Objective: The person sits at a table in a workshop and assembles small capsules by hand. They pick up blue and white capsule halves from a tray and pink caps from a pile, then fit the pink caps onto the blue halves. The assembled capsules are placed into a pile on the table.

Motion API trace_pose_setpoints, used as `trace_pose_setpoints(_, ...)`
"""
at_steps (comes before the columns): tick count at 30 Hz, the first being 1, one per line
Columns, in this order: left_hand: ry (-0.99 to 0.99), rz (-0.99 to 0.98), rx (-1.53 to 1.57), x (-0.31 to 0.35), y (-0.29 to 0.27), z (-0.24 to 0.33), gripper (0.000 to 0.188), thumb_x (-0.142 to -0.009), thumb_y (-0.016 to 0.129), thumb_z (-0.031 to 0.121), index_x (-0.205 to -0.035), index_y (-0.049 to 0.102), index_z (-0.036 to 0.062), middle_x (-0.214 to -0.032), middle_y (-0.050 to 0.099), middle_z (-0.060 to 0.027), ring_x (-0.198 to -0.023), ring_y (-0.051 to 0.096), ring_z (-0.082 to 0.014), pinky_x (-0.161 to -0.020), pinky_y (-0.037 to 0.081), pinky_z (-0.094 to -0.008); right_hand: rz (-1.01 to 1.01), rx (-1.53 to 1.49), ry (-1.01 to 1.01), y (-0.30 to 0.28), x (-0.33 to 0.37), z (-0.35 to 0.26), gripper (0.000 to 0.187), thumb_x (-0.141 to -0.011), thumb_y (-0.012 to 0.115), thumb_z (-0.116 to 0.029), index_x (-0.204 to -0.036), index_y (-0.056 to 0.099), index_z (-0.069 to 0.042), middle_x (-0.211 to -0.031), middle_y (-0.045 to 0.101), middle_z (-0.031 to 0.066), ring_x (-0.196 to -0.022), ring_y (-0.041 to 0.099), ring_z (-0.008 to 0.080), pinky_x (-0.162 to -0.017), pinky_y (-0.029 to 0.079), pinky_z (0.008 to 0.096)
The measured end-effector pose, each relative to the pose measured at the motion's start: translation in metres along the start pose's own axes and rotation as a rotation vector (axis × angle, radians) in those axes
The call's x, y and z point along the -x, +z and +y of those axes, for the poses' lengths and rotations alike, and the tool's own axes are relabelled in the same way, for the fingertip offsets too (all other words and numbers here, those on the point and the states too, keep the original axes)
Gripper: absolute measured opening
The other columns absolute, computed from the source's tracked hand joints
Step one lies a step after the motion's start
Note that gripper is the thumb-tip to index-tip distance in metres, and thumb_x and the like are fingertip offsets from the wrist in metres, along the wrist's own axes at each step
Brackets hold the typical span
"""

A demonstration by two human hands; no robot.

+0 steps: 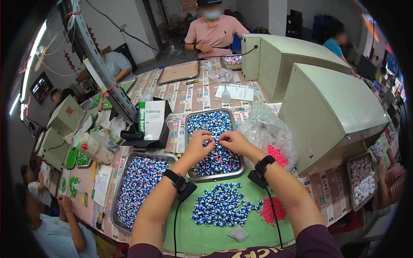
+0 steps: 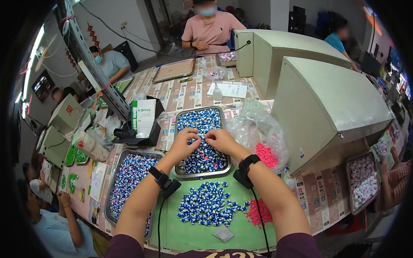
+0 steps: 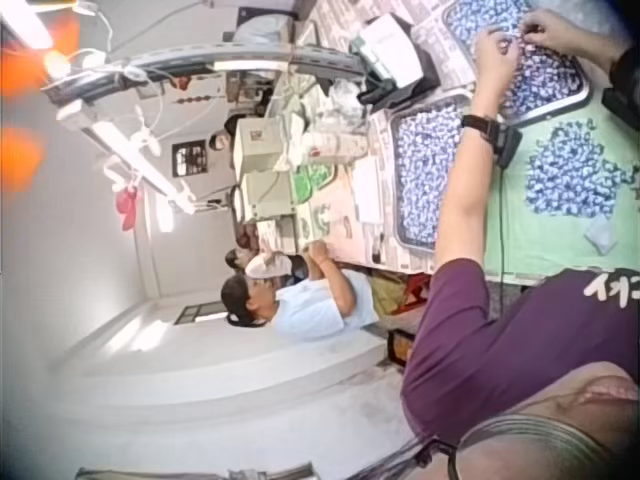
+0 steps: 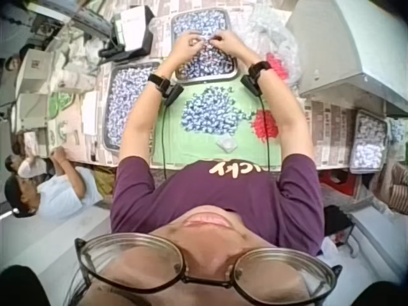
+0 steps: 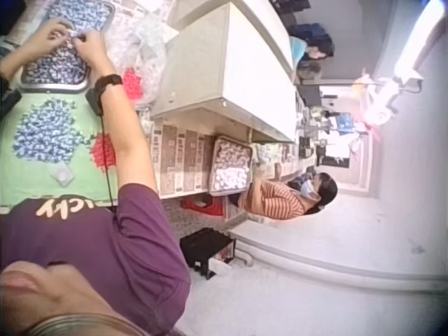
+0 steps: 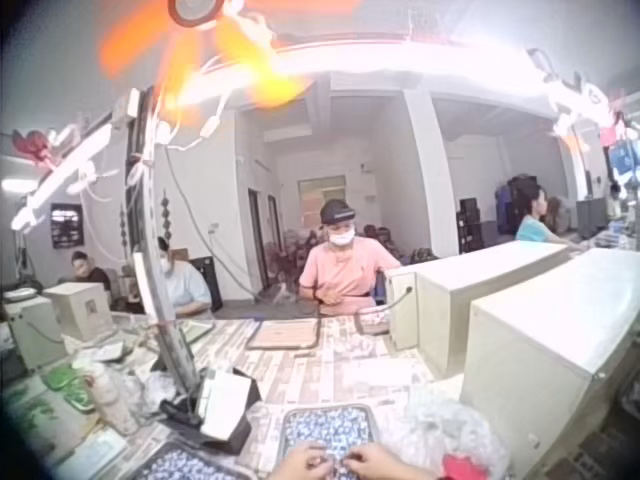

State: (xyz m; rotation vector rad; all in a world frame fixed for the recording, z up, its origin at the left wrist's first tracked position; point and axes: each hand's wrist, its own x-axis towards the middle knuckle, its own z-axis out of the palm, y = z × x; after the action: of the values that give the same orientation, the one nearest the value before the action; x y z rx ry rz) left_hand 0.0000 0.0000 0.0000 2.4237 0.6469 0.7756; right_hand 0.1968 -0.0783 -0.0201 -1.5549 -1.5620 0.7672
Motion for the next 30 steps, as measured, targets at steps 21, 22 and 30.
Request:
trace_pose_setpoints(21, 0.094, 0.032, -0.042, 0.001, -0.019, 0.05, 0.014, -0.08, 0.07, 0.011, -0.091, 0.065, 0.0046, -0.085, 0.055, -0.0085, -0.077, 0.056, -0.0208, -0.067, 0.046, -0.0305, -0.101, -0.71, 0.485, -0.047, 0.026, -0.045, 0.029, -0.092, 0.058, -0.033, -0.085, 0.064, -0.005, -0.065, 0.053, -0.003, -0.056, 0.047, 0.01, -0.051, 0.038, 0.0226)
trace_pose_setpoints(22, 0.107, -0.101, -0.121, 0.011, -0.019, 0.048, 0.012, -0.077, 0.071, 0.013, -0.085, 0.065, 0.0062, -0.087, 0.057, -0.0108, -0.085, 0.057, -0.0294, -0.076, 0.047, -0.039, -0.017, -0.354, 0.435, -0.043, 0.03, -0.049, 0.029, -0.084, 0.068, -0.035, -0.083, 0.068, -0.006, -0.058, 0.049, -0.0047, -0.049, 0.042, 0.0101, -0.047, 0.036, 0.0248)
trace_pose_setpoints(30, 0.074, -0.076, -0.293, 0.027, 0.0, 0.051, 0.017, -0.073, 0.076, 0.016, -0.083, 0.064, 0.0079, -0.085, 0.056, -0.0081, -0.084, 0.058, -0.029, -0.073, 0.047, -0.0402, 0.07, 0.4, 0.068, -0.022, 0.043, -0.028, 0.017, -0.075, 0.071, -0.023, -0.087, 0.072, -0.011, -0.084, 0.069, 0.0148, -0.078, 0.066, 0.0314, -0.072, 0.051, 0.0404)
